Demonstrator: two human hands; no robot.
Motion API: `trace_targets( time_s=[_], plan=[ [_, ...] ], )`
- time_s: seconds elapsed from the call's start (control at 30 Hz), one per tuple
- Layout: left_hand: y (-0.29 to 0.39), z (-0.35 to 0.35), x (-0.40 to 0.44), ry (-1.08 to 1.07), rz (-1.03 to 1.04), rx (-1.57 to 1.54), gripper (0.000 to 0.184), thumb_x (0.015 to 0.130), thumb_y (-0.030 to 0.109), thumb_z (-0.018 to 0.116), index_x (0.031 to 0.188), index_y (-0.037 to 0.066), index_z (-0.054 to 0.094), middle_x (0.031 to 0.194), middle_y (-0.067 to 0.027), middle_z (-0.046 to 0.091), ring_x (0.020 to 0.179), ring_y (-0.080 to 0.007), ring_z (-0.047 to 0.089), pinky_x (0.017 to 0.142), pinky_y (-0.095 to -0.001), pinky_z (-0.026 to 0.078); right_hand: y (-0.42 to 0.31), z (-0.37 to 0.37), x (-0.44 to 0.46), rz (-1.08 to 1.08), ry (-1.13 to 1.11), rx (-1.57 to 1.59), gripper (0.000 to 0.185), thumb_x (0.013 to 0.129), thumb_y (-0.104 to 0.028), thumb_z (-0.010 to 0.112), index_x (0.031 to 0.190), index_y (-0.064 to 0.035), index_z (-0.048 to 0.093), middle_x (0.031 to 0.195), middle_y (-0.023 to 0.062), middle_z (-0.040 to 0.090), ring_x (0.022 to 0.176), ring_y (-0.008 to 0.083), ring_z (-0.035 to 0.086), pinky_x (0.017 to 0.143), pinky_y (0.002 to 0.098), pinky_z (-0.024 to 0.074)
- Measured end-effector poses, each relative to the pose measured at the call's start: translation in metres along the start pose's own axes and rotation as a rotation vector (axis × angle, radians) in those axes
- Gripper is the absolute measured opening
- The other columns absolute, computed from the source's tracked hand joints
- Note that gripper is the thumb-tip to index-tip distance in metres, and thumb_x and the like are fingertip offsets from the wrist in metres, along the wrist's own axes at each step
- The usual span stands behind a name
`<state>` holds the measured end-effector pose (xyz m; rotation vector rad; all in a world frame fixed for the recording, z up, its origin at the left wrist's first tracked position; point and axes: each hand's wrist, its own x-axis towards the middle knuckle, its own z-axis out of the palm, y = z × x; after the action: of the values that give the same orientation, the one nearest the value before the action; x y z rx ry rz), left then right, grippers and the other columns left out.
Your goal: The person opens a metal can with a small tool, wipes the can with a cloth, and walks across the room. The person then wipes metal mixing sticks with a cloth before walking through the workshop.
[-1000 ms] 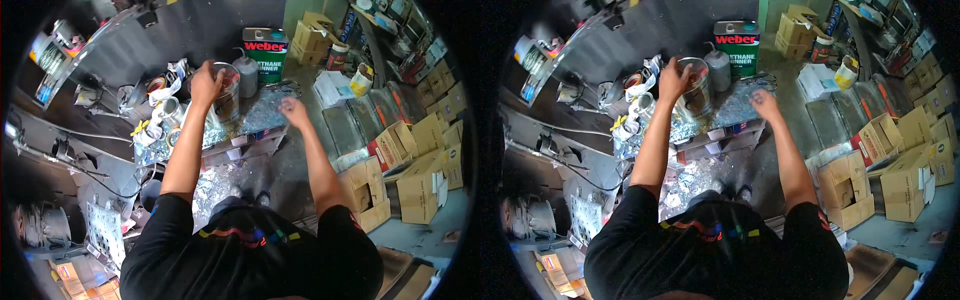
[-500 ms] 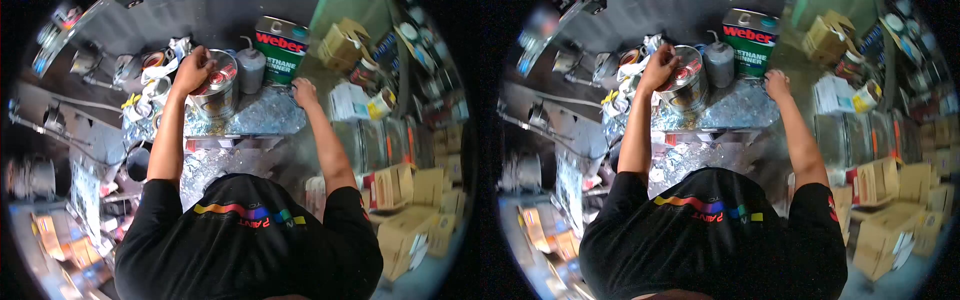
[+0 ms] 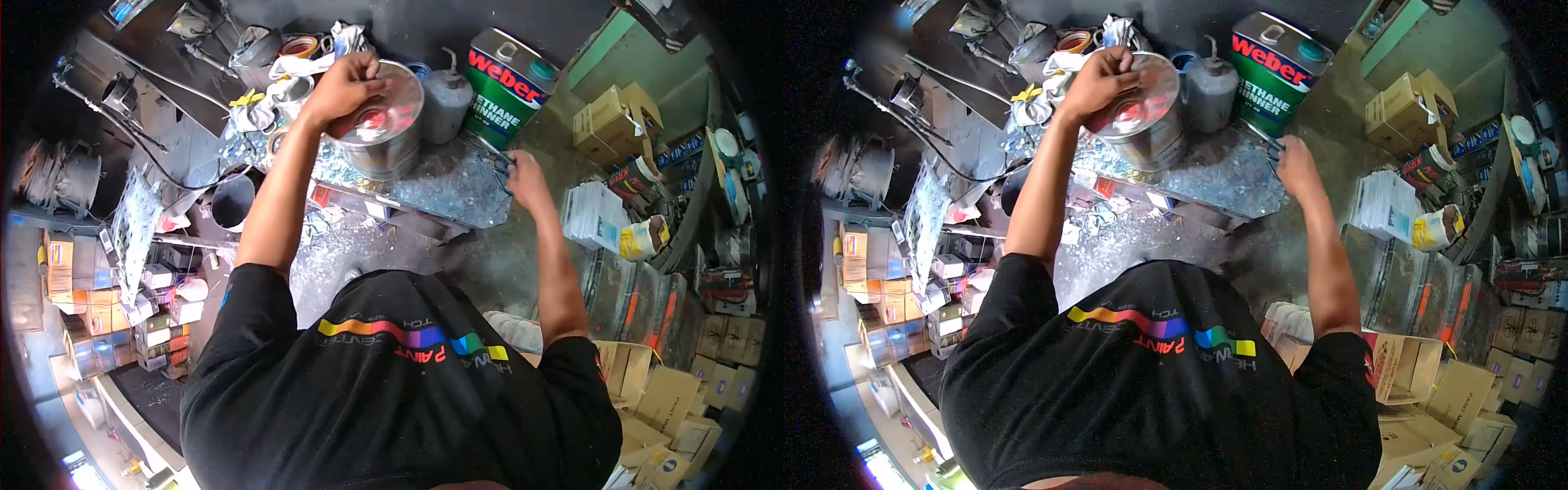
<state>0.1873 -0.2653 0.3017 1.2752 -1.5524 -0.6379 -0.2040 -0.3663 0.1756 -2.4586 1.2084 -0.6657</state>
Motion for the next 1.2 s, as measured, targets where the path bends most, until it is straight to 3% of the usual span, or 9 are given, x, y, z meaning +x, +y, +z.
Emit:
trace_targets(
  time_s=[0.13, 0.2, 0.33, 0.4, 0.47, 0.57, 0.8, 0.93, 1.2],
  plan=[
    [-0.026, 0.012, 0.012, -0.069, 0.003, 0.013, 0.033, 0.082, 0.011, 0.076, 0.072, 0.006, 0.046, 0.060, 0.0019, 0.044, 0.057, -0.0073, 0.040, 0.052, -0.0283, 0.033, -0.086, -0.052, -0.011, 0.113, -0.109, 0.533, 0.033, 0.088, -0.008, 0.062, 0.120, -0.0045, 0.056, 0.095, 0.0209, 0.067, 0.086, 0.0399, 0.064, 0.076, 0.0432, 0.0508],
    [0.016, 0.008, 0.006, -0.139, -0.027, 0.167, 0.027, 0.083, 0.016, 0.077, 0.078, 0.004, 0.053, 0.060, -0.0016, 0.050, 0.056, -0.0097, 0.045, 0.054, -0.0287, 0.037, -0.141, -0.071, -0.017, -0.002, -0.112, 0.468, 0.031, 0.088, -0.010, 0.063, 0.119, -0.0067, 0.059, 0.092, 0.0208, 0.066, 0.082, 0.0377, 0.064, 0.074, 0.0412, 0.0509],
    [-0.005, -0.008, 0.009, -0.123, 0.152, 0.365, 0.022, 0.088, 0.017, 0.073, 0.087, 0.002, 0.058, 0.069, -0.0035, 0.054, 0.065, -0.0089, 0.053, 0.059, -0.0285, 0.043, -0.229, -0.085, -0.024, -0.180, -0.059, 0.237, 0.026, 0.090, -0.013, 0.062, 0.115, -0.0066, 0.063, 0.088, 0.0206, 0.066, 0.077, 0.0359, 0.064, 0.071, 0.0405, 0.0507],
    [-0.022, -0.016, 0.012, -0.055, 0.281, 0.438, 0.022, 0.089, 0.018, 0.073, 0.087, 0.001, 0.059, 0.074, -0.0050, 0.057, 0.067, -0.0101, 0.057, 0.062, -0.0299, 0.046, -0.244, -0.078, -0.022, -0.188, -0.074, 0.158, 0.023, 0.089, -0.014, 0.061, 0.111, -0.0056, 0.064, 0.088, 0.0219, 0.066, 0.082, 0.0404, 0.064, 0.073, 0.0467, 0.0500],
    [-0.025, -0.015, 0.010, -0.081, 0.252, 0.396, 0.016, 0.087, 0.016, 0.072, 0.091, 0.003, 0.064, 0.087, -0.0094, 0.061, 0.078, -0.0203, 0.064, 0.071, -0.0331, 0.049, -0.262, -0.078, -0.020, -0.135, -0.101, 0.037, 0.022, 0.089, -0.014, 0.060, 0.109, -0.0054, 0.064, 0.089, 0.0231, 0.066, 0.085, 0.0421, 0.064, 0.074, 0.0499, 0.0496],
    [-0.018, -0.011, 0.002, -0.031, 0.416, 0.395, 0.013, 0.080, 0.010, 0.070, 0.093, 0.008, 0.070, 0.090, -0.0136, 0.062, 0.084, -0.0346, 0.063, 0.075, -0.0417, 0.051, -0.279, -0.075, -0.014, -0.069, -0.108, -0.110, 0.021, 0.088, -0.014, 0.057, 0.107, -0.0056, 0.064, 0.090, 0.0234, 0.066, 0.085, 0.0421, 0.064, 0.075, 0.0519, 0.0503],
    [-0.021, -0.011, 0.001, -0.096, 0.425, 0.447, 0.013, 0.086, 0.007, 0.066, 0.096, 0.008, 0.073, 0.095, -0.0124, 0.063, 0.090, -0.0330, 0.064, 0.079, -0.0396, 0.051, -0.312, -0.041, -0.016, 0.073, -0.068, -0.384, 0.028, 0.085, -0.010, 0.055, 0.111, -0.0078, 0.064, 0.086, 0.0226, 0.065, 0.079, 0.0430, 0.066, 0.071, 0.0511, 0.0539],
    [-0.022, -0.012, 0.003, -0.131, 0.418, 0.392, 0.017, 0.084, 0.007, 0.066, 0.099, 0.008, 0.073, 0.095, -0.0134, 0.064, 0.089, -0.0337, 0.065, 0.079, -0.0397, 0.051, -0.299, 0.005, -0.025, 0.082, 0.184, -0.384, 0.025, 0.086, -0.011, 0.058, 0.111, -0.0098, 0.060, 0.085, 0.0206, 0.064, 0.069, 0.0412, 0.066, 0.063, 0.0498, 0.0548],
    [-0.021, -0.014, 0.001, -0.156, 0.412, 0.336, 0.019, 0.079, 0.012, 0.064, 0.093, 0.004, 0.074, 0.091, -0.0145, 0.067, 0.086, -0.0330, 0.066, 0.079, -0.0389, 0.052, -0.265, 0.009, -0.014, 0.091, 0.258, 0.169, 0.023, 0.091, -0.014, 0.062, 0.112, -0.0070, 0.058, 0.088, 0.0230, 0.067, 0.081, 0.0409, 0.068, 0.066, 0.0455, 0.0527]
  ],
)
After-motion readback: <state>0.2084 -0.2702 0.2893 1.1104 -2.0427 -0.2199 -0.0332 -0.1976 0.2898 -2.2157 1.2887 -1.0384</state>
